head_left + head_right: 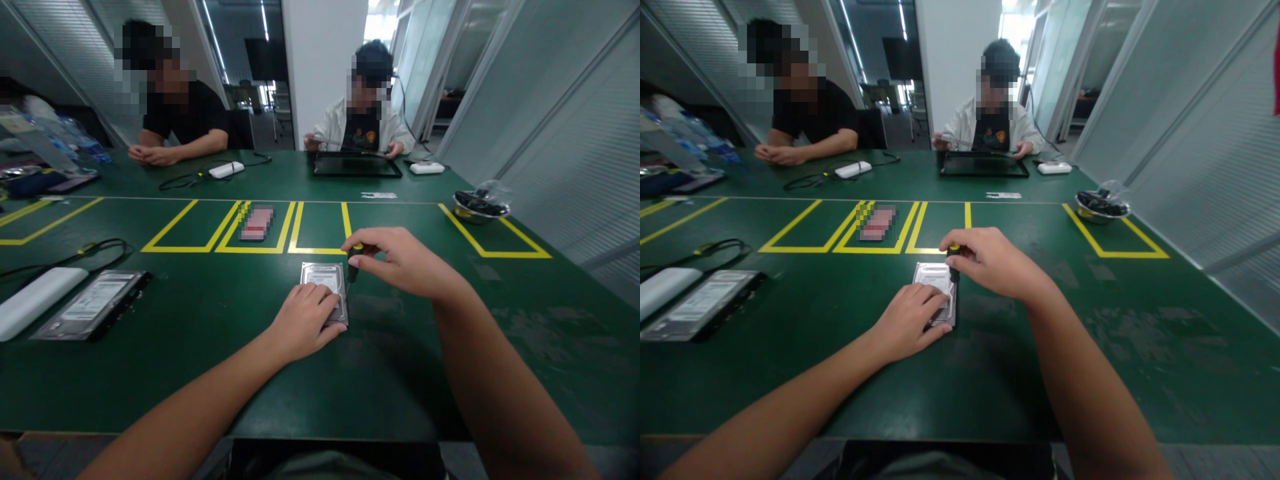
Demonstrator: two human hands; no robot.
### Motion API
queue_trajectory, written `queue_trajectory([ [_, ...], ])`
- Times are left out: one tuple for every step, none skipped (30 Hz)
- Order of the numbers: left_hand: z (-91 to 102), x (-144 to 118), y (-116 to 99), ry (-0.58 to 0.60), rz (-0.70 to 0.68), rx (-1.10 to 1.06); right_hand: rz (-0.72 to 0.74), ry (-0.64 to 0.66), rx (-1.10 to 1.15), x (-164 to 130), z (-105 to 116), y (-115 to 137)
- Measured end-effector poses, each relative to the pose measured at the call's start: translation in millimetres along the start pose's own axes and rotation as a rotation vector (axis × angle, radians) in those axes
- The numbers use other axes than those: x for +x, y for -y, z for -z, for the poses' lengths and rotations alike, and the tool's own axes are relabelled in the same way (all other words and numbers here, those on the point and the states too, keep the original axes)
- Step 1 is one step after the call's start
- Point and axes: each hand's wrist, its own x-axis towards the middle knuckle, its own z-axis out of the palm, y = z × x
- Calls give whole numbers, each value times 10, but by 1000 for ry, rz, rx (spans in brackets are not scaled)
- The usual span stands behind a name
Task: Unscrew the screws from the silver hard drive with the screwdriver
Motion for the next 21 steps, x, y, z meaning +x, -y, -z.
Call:
queue_trajectory([
  [0,0,0,2,1,1,-1,1,-9,0,-3,-2],
  [0,0,-1,3,2,1,0,1,-18,-1,-6,-5],
  [-2,1,-1,3,1,1,2,-1,-26,-2,-6,-9],
  [-4,1,0,2,1,-1,4,-6,-32,-5,-5,-13],
  [-6,1,0,-1,0,-3,5,-12,-35,-9,-2,-17],
  [-8,2,1,-3,-1,-5,5,-18,-37,-14,3,-20],
  [-9,2,1,-5,-1,-6,4,-27,-39,-19,10,-24],
  [-9,2,1,-6,-3,-8,1,-42,-43,-23,17,-26],
  [-9,2,1,-7,-4,-9,-2,-61,-47,-26,24,-29],
  [-9,2,1,-8,-4,-9,-7,-83,-54,-28,29,-32],
  [-8,2,1,-8,-5,-10,-17,-106,-64,-28,32,-35],
  [-8,1,1,-9,-4,-10,-31,-129,-77,-25,32,-39],
  [-9,0,1,-10,-3,-10,-47,-146,-90,-21,29,-45],
  [-9,0,1,-10,-2,-10,-65,-157,-101,-15,25,-51],
  [-11,-1,2,-9,0,-9,-82,-165,-112,-9,19,-59],
  [-13,-1,2,-7,0,-8,-95,-169,-122,-2,11,-67],
  [-15,0,3,-5,1,-8,-102,-169,-130,4,4,-77],
  [-17,0,4,-3,2,-7,-105,-167,-137,9,-3,-86],
  [-18,2,4,0,2,-8,-105,-165,-143,13,-9,-95],
  [-19,3,5,1,3,-8,-104,-163,-147,16,-14,-103],
  [-20,5,5,1,3,-8,-102,-161,-148,19,-18,-109],
])
